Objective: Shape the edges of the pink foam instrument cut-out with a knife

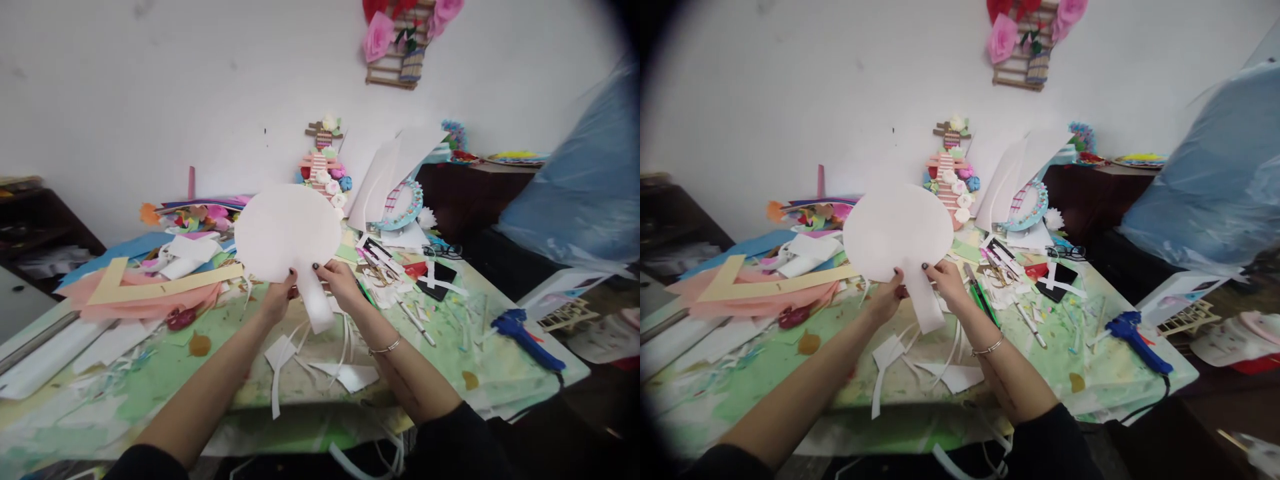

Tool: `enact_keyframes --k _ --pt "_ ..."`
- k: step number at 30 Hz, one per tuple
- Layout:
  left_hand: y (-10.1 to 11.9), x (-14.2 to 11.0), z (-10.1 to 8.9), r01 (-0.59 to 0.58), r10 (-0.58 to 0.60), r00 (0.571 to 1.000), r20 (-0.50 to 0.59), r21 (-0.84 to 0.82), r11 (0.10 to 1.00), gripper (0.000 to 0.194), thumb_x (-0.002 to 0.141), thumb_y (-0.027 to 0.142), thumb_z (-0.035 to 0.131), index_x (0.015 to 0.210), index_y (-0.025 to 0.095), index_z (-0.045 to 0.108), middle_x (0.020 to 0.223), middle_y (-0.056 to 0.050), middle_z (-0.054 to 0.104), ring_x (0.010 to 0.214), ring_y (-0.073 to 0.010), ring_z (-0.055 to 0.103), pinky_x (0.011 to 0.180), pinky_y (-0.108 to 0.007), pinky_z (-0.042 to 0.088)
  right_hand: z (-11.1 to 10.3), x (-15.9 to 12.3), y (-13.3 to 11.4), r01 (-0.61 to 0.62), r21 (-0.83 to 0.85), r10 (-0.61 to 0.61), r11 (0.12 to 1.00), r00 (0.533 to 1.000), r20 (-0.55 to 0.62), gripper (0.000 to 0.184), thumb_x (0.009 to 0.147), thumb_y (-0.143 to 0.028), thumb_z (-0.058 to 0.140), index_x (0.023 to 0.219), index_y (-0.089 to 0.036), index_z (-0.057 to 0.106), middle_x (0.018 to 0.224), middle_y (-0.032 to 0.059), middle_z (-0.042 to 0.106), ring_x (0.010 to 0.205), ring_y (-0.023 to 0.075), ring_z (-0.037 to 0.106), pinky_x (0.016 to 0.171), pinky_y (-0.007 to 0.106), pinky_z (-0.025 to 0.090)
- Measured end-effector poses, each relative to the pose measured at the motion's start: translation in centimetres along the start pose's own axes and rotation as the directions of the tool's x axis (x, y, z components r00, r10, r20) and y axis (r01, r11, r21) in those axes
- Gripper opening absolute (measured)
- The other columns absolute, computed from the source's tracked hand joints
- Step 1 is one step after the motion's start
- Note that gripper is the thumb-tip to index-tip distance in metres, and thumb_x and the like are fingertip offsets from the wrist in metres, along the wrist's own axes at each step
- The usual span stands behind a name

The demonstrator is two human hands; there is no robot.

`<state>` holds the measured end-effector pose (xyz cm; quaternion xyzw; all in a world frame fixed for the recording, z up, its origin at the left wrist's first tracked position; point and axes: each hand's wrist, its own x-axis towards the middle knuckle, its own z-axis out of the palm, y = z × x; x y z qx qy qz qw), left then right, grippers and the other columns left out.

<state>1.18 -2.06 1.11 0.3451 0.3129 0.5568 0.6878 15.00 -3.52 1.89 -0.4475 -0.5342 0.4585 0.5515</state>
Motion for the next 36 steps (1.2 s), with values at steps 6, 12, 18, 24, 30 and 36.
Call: enact_keyframes --k 6,12,18,24,30,36 --pt "3.1 2.2 -3.5 -0.146 0.145 0.989 -0.024 -0.014 0.989 0.039 0.06 0.038 0.08 0.088 0.018 0.062 0.07 0.001 0.067 0.049 -0.0096 0.057 0.038 -0.018 0.039 -2.5 1.5 -0.2 0.047 0.124 -0.062 0.991 0.991 0.12 0.036 0.06 -0.042 0.077 0.083 -0.017 0.064 0.084 0.0044 0.073 0.079 0.0183 0.067 0.077 0.033 0.051" --pt "2.5 3.3 -5.9 -0.171 0.171 0.985 0.007 0.051 0.984 0.035 0.059 0.03 0.083 0.083 0.013 0.063 0.068 0.002 0.068 0.046 -0.0086 0.059 0.043 -0.019 0.051 -4.5 1.8 0.6 -0.01 0.127 -0.011 0.992 0.987 0.162 0.036 0.057 -0.028 0.08 0.089 -0.017 0.067 0.086 0.0034 0.073 0.081 0.0186 0.067 0.075 0.031 0.053" --pt "1.3 2.5 -5.6 -0.059 0.054 0.995 -0.08 -0.06 0.997 0.033 0.055 0.012 0.081 0.083 0.014 0.063 0.073 -0.001 0.072 0.061 -0.0171 0.071 0.053 -0.02 0.057 -8.5 2.2 1.8 -0.002 0.102 0.011 0.995 0.996 -0.092 0.027 0.054 -0.026 0.083 0.073 -0.013 0.069 0.059 0.0012 0.066 0.05 0.0131 0.059 0.045 0.023 0.047" --pt "2.0 2.1 -6.3 0.033 -0.043 0.994 -0.098 -0.106 0.994 0.035 0.055 0.008 0.072 0.089 0.017 0.068 0.079 -0.002 0.075 0.07 -0.0179 0.07 0.06 -0.027 0.059 -11.3 3.1 3.3 0.234 0.208 -0.1 0.95 0.857 -0.505 0.038 0.063 -0.043 0.075 0.094 -0.022 0.066 0.074 -0.0023 0.068 0.054 0.0086 0.056 0.045 0.019 0.043" --pt "2.7 3.0 -7.7 -0.066 0.068 0.998 -0.012 0.113 0.991 0.041 0.053 0.027 0.085 0.088 0.013 0.07 0.078 -0.006 0.075 0.064 -0.018 0.068 0.055 -0.023 0.054 -11.5 3.3 3.0 0.317 0.214 -0.151 0.924 0.817 -0.556 0.041 0.064 -0.04 0.074 0.1 -0.022 0.067 0.085 -0.001 0.069 0.066 0.0098 0.058 0.054 0.021 0.046" --pt "1.2 3.0 -6.8 -0.149 0.146 0.983 -0.108 -0.021 0.989 0.049 0.056 0.023 0.086 0.101 0.018 0.067 0.098 -0.003 0.075 0.086 -0.0149 0.069 0.076 -0.024 0.056 -9.4 2.6 2.5 0.257 0.242 -0.151 0.936 0.912 -0.382 0.065 0.063 -0.038 0.077 0.123 -0.032 0.051 0.106 0.0 0.07 0.085 0.0132 0.064 0.072 0.027 0.053"
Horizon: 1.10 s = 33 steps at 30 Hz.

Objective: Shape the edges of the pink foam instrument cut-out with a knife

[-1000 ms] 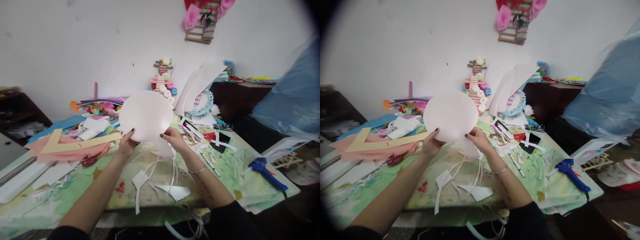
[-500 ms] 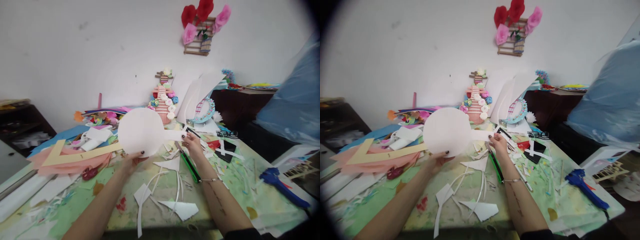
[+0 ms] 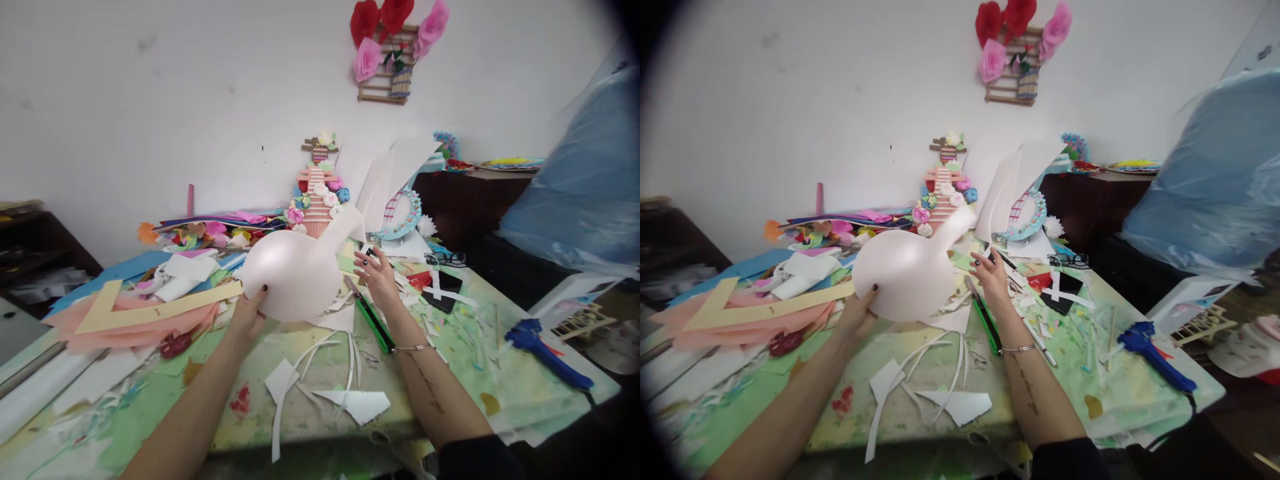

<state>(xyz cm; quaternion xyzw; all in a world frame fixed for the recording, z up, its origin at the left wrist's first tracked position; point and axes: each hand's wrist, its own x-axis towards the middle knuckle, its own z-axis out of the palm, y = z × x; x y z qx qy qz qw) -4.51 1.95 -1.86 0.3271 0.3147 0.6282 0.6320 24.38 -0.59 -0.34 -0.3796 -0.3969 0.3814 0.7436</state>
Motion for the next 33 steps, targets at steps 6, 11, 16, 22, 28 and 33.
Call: enact_keyframes --k 6,11,16,22,28,33 --pt "-1.3 -0.5 1.2 0.093 -0.106 0.993 -0.05 -0.215 0.972 0.032 0.068 0.006 0.074 0.095 0.022 0.068 0.093 0.001 0.076 0.087 -0.0126 0.069 0.08 -0.024 0.057 2.9 -2.2 2.0 -0.133 -0.128 0.163 0.983 0.952 0.258 0.053 0.055 -0.037 0.083 0.1 -0.019 0.062 0.082 0.0039 0.073 0.069 0.0185 0.066 0.061 0.03 0.053" --pt "-0.8 -0.8 0.9 0.191 -0.191 0.981 0.013 -0.121 0.974 0.049 0.057 -0.003 0.068 0.101 0.018 0.069 0.085 -0.002 0.076 0.076 -0.0152 0.069 0.069 -0.024 0.057 3.0 -2.4 2.0 -0.095 -0.176 0.13 0.98 0.971 0.202 0.044 0.064 -0.046 0.075 0.098 -0.022 0.058 0.072 -0.0012 0.069 0.061 0.0158 0.063 0.058 0.027 0.049" --pt "0.2 -0.4 0.1 0.143 -0.142 0.989 0.033 -0.023 0.989 0.041 0.059 0.011 0.077 0.099 0.017 0.069 0.081 -0.002 0.076 0.07 -0.0155 0.069 0.065 -0.024 0.057 2.6 -2.3 1.5 -0.078 -0.222 0.128 0.972 0.967 0.219 0.042 0.063 -0.045 0.076 0.093 -0.022 0.06 0.066 -0.002 0.067 0.057 0.0159 0.061 0.053 0.025 0.045" --pt "0.5 -0.5 0.2 0.122 -0.123 0.992 0.017 0.034 0.992 0.046 0.055 0.02 0.085 0.097 0.016 0.066 0.083 -0.003 0.076 0.069 -0.0175 0.07 0.066 -0.029 0.059 3.3 -2.7 1.7 -0.071 -0.222 0.126 0.972 0.962 0.241 0.046 0.064 -0.048 0.074 0.099 -0.022 0.06 0.069 -0.0007 0.069 0.06 0.018 0.063 0.057 0.028 0.047" --pt "0.3 -0.3 -0.1 0.11 -0.111 0.993 0.032 0.034 0.993 0.052 0.054 0.02 0.085 0.102 0.017 0.066 0.084 -0.005 0.076 0.073 -0.0213 0.072 0.071 -0.033 0.06 3.3 -2.8 1.6 -0.069 -0.217 0.119 0.974 0.967 0.226 0.048 0.064 -0.048 0.075 0.102 -0.022 0.061 0.074 0.001 0.071 0.065 0.02 0.065 0.06 0.03 0.05" --pt "0.1 -0.2 -0.3 0.115 -0.116 0.993 0.023 0.023 0.993 0.048 0.054 0.019 0.084 0.099 0.018 0.066 0.084 -0.004 0.076 0.072 -0.0198 0.071 0.069 -0.032 0.059 3.4 -2.8 1.5 -0.064 -0.21 0.113 0.976 0.967 0.23 0.051 0.063 -0.048 0.075 0.105 -0.023 0.062 0.074 0.001 0.072 0.066 0.0206 0.066 0.062 0.031 0.051"
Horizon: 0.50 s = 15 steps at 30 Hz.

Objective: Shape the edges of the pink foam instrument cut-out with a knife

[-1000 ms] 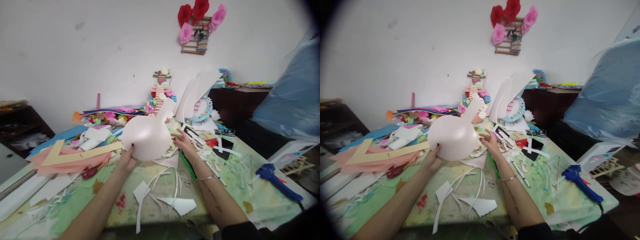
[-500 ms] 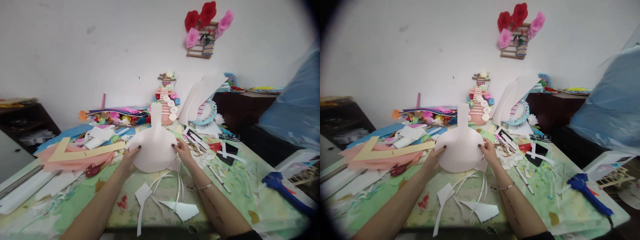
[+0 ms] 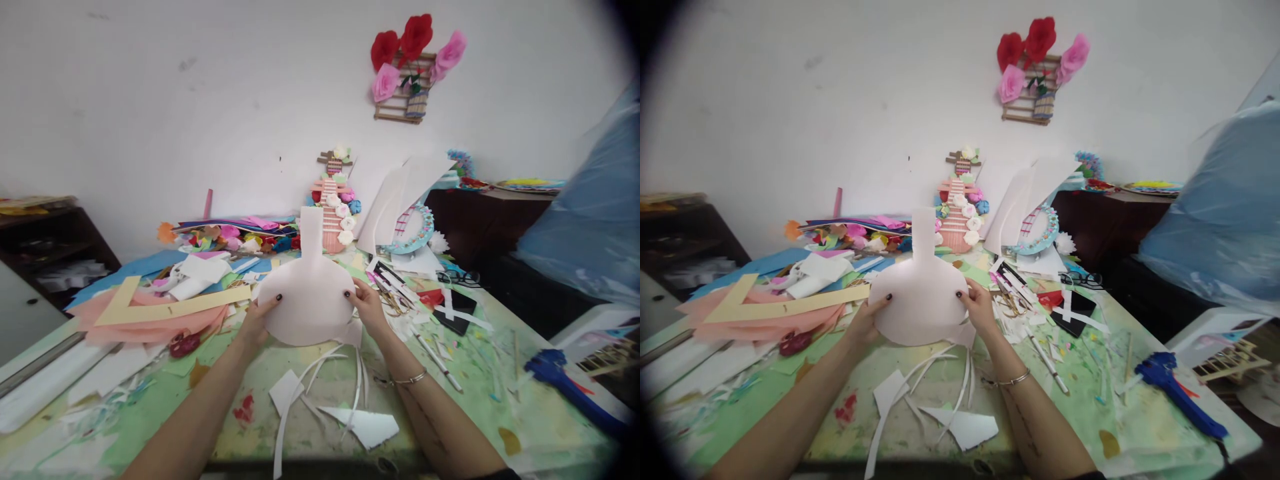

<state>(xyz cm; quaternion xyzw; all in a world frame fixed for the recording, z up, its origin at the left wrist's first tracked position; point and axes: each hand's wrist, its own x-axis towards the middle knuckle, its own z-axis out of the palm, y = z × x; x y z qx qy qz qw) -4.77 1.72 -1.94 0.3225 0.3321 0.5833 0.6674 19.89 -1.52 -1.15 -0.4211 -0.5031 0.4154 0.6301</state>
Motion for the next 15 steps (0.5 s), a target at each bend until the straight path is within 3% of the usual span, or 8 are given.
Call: enact_keyframes --k 7,10,13,15 --pt "1.2 0.2 -0.1 -0.02 0.023 0.999 -0.025 0.095 0.995 0.047 0.047 0.024 0.087 0.089 0.014 0.068 0.078 -0.006 0.075 0.066 -0.0205 0.068 0.061 -0.03 0.056 0.2 -0.4 -0.6 0.013 -0.029 -0.012 0.999 0.999 0.033 0.047 0.064 -0.051 0.074 0.1 -0.023 0.063 0.071 0.0016 0.071 0.065 0.0216 0.067 0.061 0.033 0.053" --pt "2.5 0.5 -0.7 -0.135 0.132 0.991 0.027 0.179 0.975 0.045 0.047 0.027 0.087 0.086 0.013 0.069 0.077 -0.005 0.074 0.063 -0.0183 0.065 0.058 -0.027 0.051 0.6 -0.7 -1.0 0.045 -0.064 -0.043 0.997 0.998 0.035 0.045 0.066 -0.053 0.072 0.097 -0.022 0.061 0.069 0.0017 0.07 0.065 0.0218 0.067 0.059 0.033 0.053" --pt "4.2 0.1 -0.7 -0.381 0.383 0.922 0.051 0.284 0.88 0.045 0.056 0.032 0.084 0.095 0.014 0.07 0.093 -0.008 0.072 0.085 -0.021 0.065 0.073 -0.026 0.05 1.2 -1.3 -1.3 0.116 -0.136 -0.118 0.984 0.993 -0.003 0.039 0.073 -0.053 0.067 0.097 -0.023 0.059 0.07 0.0014 0.069 0.062 0.0196 0.064 0.057 0.03 0.05" --pt "5.7 -0.8 0.4 -0.538 0.578 0.815 0.029 0.407 0.738 0.044 0.061 0.031 0.081 0.1 0.017 0.069 0.108 -0.009 0.068 0.108 -0.0245 0.059 0.09 -0.028 0.045 1.7 -2.0 -1.4 0.174 -0.208 -0.184 0.963 0.982 -0.028 0.032 0.077 -0.049 0.065 0.096 -0.024 0.06 0.07 0.0011 0.068 0.062 0.0189 0.063 0.057 0.03 0.049"
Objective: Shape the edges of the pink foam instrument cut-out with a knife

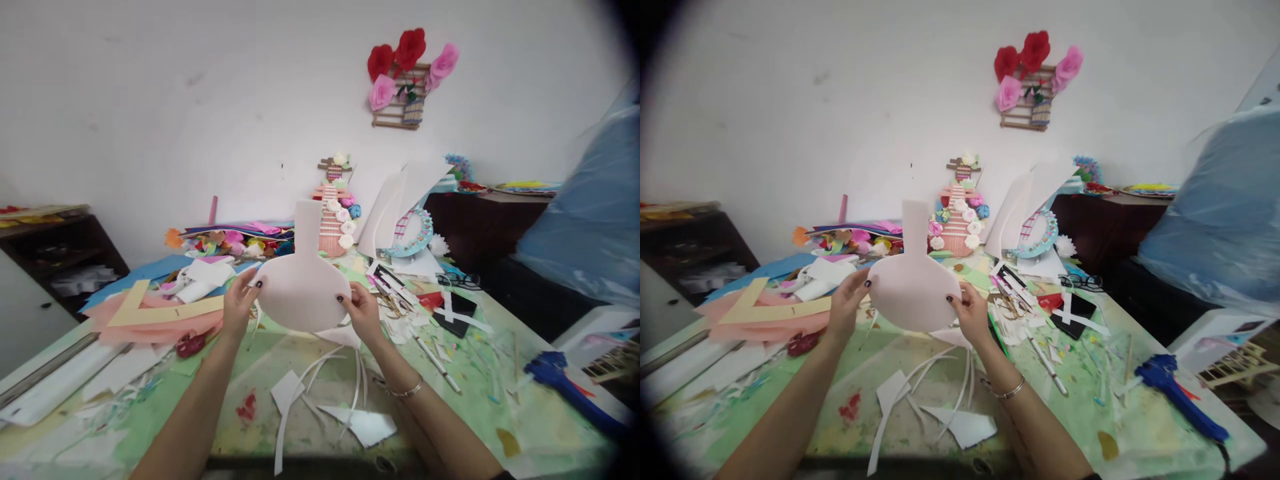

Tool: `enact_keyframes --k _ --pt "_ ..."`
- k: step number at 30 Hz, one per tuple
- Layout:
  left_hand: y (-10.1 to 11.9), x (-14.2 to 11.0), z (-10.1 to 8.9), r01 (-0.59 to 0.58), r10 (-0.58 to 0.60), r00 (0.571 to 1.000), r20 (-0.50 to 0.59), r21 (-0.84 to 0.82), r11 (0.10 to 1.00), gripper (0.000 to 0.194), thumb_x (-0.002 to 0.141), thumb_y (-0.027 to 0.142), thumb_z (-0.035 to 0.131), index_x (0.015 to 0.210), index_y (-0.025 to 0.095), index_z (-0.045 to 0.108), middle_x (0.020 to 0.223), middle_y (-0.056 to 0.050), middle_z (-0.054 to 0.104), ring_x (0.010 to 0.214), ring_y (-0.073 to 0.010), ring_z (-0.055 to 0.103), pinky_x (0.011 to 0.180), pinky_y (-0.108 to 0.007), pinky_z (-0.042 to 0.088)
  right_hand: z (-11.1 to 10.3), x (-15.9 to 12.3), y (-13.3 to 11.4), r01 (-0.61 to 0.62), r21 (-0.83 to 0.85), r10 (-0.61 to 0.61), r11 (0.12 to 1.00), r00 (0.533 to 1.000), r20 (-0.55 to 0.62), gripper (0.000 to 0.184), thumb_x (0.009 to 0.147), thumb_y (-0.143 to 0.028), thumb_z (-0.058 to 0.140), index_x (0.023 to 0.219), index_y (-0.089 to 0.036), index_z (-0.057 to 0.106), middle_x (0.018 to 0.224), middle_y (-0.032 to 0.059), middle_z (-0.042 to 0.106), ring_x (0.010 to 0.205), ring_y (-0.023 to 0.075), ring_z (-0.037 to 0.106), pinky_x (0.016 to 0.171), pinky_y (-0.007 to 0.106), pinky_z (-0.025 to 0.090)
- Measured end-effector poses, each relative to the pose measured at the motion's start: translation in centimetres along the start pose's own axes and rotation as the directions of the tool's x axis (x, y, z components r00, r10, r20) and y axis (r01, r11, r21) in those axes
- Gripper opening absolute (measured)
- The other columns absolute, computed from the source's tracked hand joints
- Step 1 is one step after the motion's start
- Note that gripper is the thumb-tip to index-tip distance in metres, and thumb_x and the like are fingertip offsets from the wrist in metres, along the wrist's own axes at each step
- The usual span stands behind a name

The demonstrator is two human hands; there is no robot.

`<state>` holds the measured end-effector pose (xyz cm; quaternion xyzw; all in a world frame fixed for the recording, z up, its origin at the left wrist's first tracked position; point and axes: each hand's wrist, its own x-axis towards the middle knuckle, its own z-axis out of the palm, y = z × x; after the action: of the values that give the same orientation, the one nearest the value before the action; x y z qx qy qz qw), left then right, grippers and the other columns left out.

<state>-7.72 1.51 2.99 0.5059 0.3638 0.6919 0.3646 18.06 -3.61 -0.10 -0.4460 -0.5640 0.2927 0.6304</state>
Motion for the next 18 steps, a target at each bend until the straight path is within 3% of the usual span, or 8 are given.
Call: enact_keyframes --k 2,5,9,11,13,15,16,18 --pt "2.8 -0.1 1.1 -0.201 0.214 0.975 -0.062 0.17 0.965 0.048 0.06 0.027 0.081 0.106 0.021 0.067 0.118 -0.008 0.062 0.124 -0.0267 0.048 0.105 -0.032 0.035 0.7 -0.8 -0.4 0.069 -0.072 -0.07 0.995 0.998 -0.009 0.025 0.079 -0.044 0.064 0.095 -0.025 0.062 0.075 0.0022 0.068 0.067 0.02 0.063 0.063 0.031 0.05" --pt "7.2 -0.2 4.1 -0.38 0.384 0.922 0.039 0.271 0.884 0.051 0.057 0.025 0.083 0.104 0.02 0.063 0.121 -0.01 0.058 0.126 -0.0304 0.044 0.111 -0.037 0.025 2.2 -2.3 -1.3 0.173 -0.151 -0.168 0.973 0.985 0.047 0.02 0.081 -0.039 0.063 0.096 -0.026 0.065 0.085 0.005 0.069 0.074 0.0221 0.064 0.072 0.035 0.05" --pt "11.4 0.6 6.8 -0.381 0.381 0.919 0.097 0.467 0.798 0.042 0.064 0.033 0.077 0.098 0.017 0.058 0.089 -0.008 0.06 0.093 -0.0279 0.057 0.089 -0.037 0.041 3.5 -4.2 -3.6 0.297 -0.185 -0.262 0.937 0.946 0.193 0.023 0.08 -0.037 0.063 0.101 -0.027 0.066 0.092 0.0075 0.07 0.077 0.0228 0.063 0.075 0.036 0.049" --pt "13.1 0.7 6.5 -0.392 0.403 0.91 0.102 0.529 0.752 0.036 0.065 0.033 0.075 0.092 0.018 0.057 0.077 -0.003 0.056 0.076 -0.0214 0.055 0.076 -0.031 0.042 2.9 -4.5 -5.2 0.378 -0.185 -0.306 0.907 0.894 0.326 0.027 0.079 -0.039 0.065 0.103 -0.027 0.066 0.097 0.0076 0.07 0.085 0.0235 0.063 0.078 0.036 0.049" --pt "15.0 0.1 5.1 -0.428 0.434 0.892 0.127 0.549 0.718 0.033 0.064 0.032 0.075 0.089 0.019 0.057 0.07 0.002 0.052 0.065 -0.0151 0.049 0.066 -0.026 0.038 1.3 -4.3 -6.4 0.484 -0.283 -0.299 0.828 0.808 0.508 0.029 0.084 -0.041 0.059 0.108 -0.026 0.064 0.105 0.009 0.068 0.099 0.0249 0.06 0.087 0.037 0.047" --pt "16.8 -1.1 3.2 -0.452 0.427 0.887 0.176 0.514 0.729 0.029 0.064 0.028 0.074 0.088 0.019 0.059 0.068 0.003 0.052 0.061 -0.0119 0.045 0.06 -0.022 0.034 -1.0 -3.7 -6.7 0.389 -0.598 -0.093 0.7 0.881 0.464 0.023 0.091 -0.036 0.049 0.101 -0.024 0.065 0.102 0.0082 0.068 0.099 0.0219 0.061 0.087 0.034 0.046" --pt "17.5 -1.9 2.2 -0.437 0.392 0.899 0.196 0.478 0.762 0.029 0.063 0.026 0.074 0.087 0.02 0.061 0.067 0.004 0.051 0.06 -0.0114 0.045 0.056 -0.021 0.032 -2.2 -3.4 -6.4 0.273 -0.789 0.051 0.551 0.932 0.358 0.023 0.092 -0.037 0.046 0.095 -0.025 0.065 0.099 0.007 0.069 0.098 0.021 0.061 0.087 0.032 0.045" --pt "18.1 -3.8 0.4 -0.36 0.242 0.924 0.298 0.458 0.813 0.03 0.059 0.023 0.075 0.087 0.02 0.062 0.065 0.004 0.051 0.057 -0.0112 0.045 0.052 -0.02 0.03 -4.4 -2.9 -5.2 0.138 -0.891 0.141 0.432 0.966 0.218 0.024 0.09 -0.036 0.051 0.096 -0.017 0.064 0.097 0.0151 0.068 0.099 0.0287 0.061 0.087 0.04 0.043"
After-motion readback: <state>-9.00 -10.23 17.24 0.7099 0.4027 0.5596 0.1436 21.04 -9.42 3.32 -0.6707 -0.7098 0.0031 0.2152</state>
